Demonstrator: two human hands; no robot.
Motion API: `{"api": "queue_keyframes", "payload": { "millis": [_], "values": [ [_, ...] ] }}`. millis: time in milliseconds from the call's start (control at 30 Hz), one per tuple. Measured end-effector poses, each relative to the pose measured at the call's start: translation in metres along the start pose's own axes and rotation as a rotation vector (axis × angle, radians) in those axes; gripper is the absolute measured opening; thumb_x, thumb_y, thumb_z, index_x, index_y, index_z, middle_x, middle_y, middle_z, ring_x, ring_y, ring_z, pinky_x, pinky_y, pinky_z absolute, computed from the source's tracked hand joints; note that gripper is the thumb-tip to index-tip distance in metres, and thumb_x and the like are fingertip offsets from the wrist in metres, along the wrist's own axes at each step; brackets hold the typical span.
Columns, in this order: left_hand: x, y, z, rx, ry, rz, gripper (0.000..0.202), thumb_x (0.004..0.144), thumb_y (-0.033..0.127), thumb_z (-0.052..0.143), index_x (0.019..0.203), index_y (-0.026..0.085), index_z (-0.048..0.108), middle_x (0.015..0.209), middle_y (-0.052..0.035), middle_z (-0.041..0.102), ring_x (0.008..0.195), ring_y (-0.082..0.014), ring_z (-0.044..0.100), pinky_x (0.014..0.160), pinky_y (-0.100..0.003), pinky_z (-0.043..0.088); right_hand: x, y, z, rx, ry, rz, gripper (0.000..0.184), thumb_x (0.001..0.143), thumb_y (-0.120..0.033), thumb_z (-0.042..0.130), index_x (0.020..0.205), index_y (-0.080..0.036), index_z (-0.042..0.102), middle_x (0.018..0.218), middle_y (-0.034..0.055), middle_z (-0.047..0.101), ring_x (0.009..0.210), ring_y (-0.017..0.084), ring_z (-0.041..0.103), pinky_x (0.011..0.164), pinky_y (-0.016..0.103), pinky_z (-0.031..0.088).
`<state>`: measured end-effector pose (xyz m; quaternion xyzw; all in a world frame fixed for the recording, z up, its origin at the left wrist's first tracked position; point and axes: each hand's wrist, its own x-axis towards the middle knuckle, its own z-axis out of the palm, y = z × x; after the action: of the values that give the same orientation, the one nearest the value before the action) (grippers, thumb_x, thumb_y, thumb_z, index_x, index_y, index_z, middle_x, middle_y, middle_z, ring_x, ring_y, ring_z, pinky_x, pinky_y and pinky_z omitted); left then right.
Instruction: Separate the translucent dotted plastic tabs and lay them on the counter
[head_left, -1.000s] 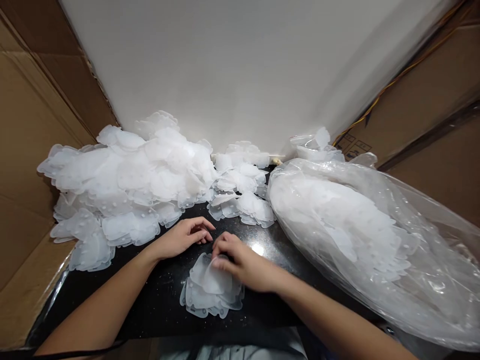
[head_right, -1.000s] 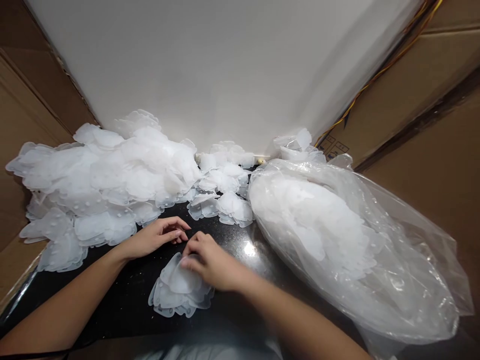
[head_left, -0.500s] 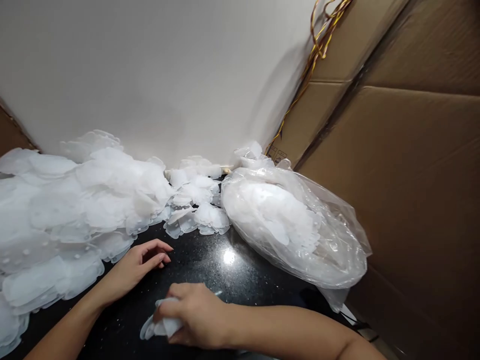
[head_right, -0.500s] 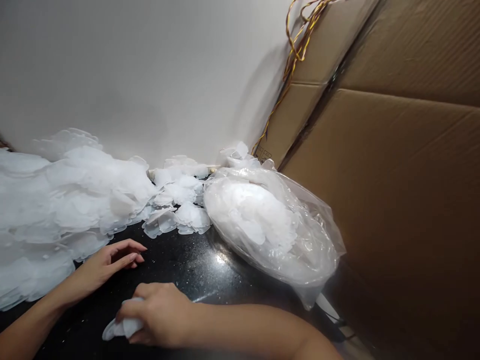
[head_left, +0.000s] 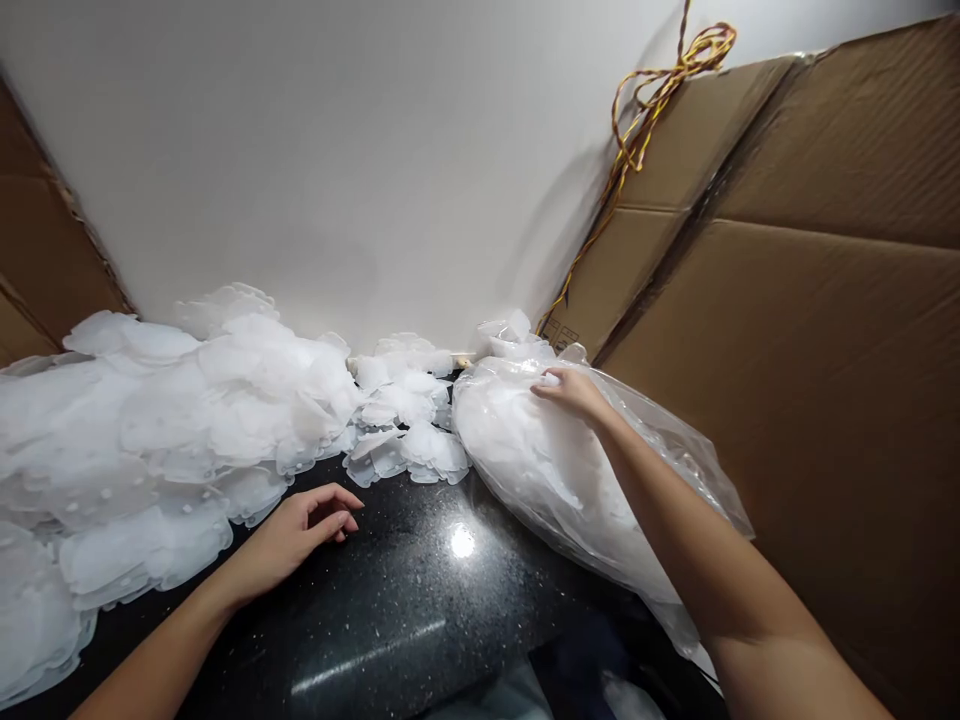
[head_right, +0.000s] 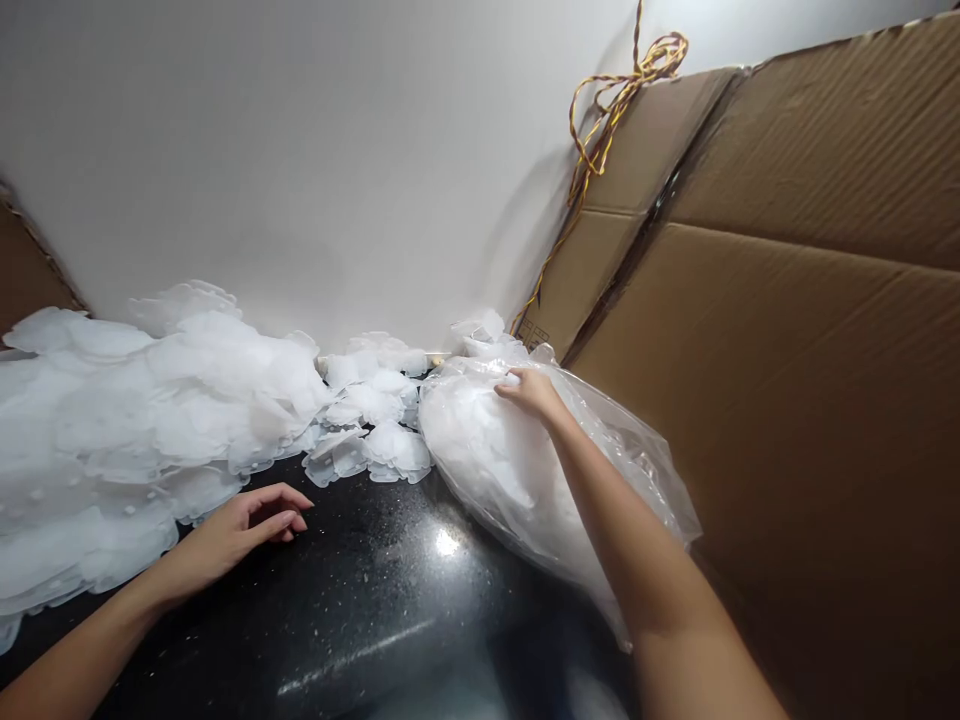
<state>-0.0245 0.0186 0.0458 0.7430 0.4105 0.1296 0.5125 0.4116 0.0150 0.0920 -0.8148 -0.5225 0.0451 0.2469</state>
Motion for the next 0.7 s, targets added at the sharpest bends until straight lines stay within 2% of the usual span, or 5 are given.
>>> {"api": "queue_keyframes", "payload": {
  "millis": [267,400,500,567,700],
  "values": [
    [-0.001,-0.004,0.001,-0.028,0.016,-0.001,0.035,0.083,0.048,0.058,0.101,0.019,0.065,0.089,-0.0049,0.070,0.081,-0.0193,0.063,0.081,-0.034,0.049,0.021,0.018,0.016,-0.041,-0.017,0.015,0.054,0.076,-0.053,0.067,0.114,-0.016,0.065,0.099,0.0128,0.073,0.087,0.029,0.067,0.073,0.034,0.048],
    [-0.002,-0.006,0.002,-0.030,0.012,0.005,0.034,0.084,0.045,0.056,0.102,0.017,0.065,0.089,-0.0056,0.070,0.082,-0.0193,0.063,0.081,-0.034,0.049,0.024,0.009,0.000,-0.107,-0.032,0.032,0.045,0.077,-0.052,0.068,0.101,-0.014,0.069,0.099,0.0179,0.072,0.092,0.032,0.066,0.075,0.036,0.048],
    [-0.004,-0.005,0.002,-0.017,0.014,-0.001,0.032,0.086,0.044,0.055,0.102,0.018,0.064,0.090,-0.0055,0.070,0.084,-0.0196,0.064,0.082,-0.034,0.049,0.007,-0.017,-0.015,-0.206,0.068,-0.009,0.035,0.084,-0.052,0.061,0.093,-0.019,0.069,0.096,0.0173,0.073,0.092,0.034,0.065,0.074,0.041,0.046],
    [-0.004,-0.005,0.002,-0.012,0.017,-0.012,0.032,0.086,0.044,0.055,0.103,0.019,0.064,0.093,-0.0052,0.071,0.087,-0.0203,0.065,0.085,-0.035,0.049,-0.017,-0.046,-0.013,-0.169,0.154,-0.182,0.024,0.089,-0.042,0.058,0.096,-0.021,0.067,0.097,0.0129,0.073,0.090,0.030,0.066,0.074,0.039,0.047],
    [-0.001,-0.011,0.003,-0.084,0.059,-0.027,0.034,0.084,0.045,0.059,0.106,0.020,0.062,0.099,-0.0061,0.068,0.092,-0.0215,0.065,0.088,-0.038,0.050,-0.077,-0.112,0.036,0.044,-0.038,-0.540,0.024,0.091,-0.037,0.059,0.109,-0.021,0.061,0.104,0.0110,0.070,0.091,0.025,0.066,0.078,0.037,0.050]
  ]
}}
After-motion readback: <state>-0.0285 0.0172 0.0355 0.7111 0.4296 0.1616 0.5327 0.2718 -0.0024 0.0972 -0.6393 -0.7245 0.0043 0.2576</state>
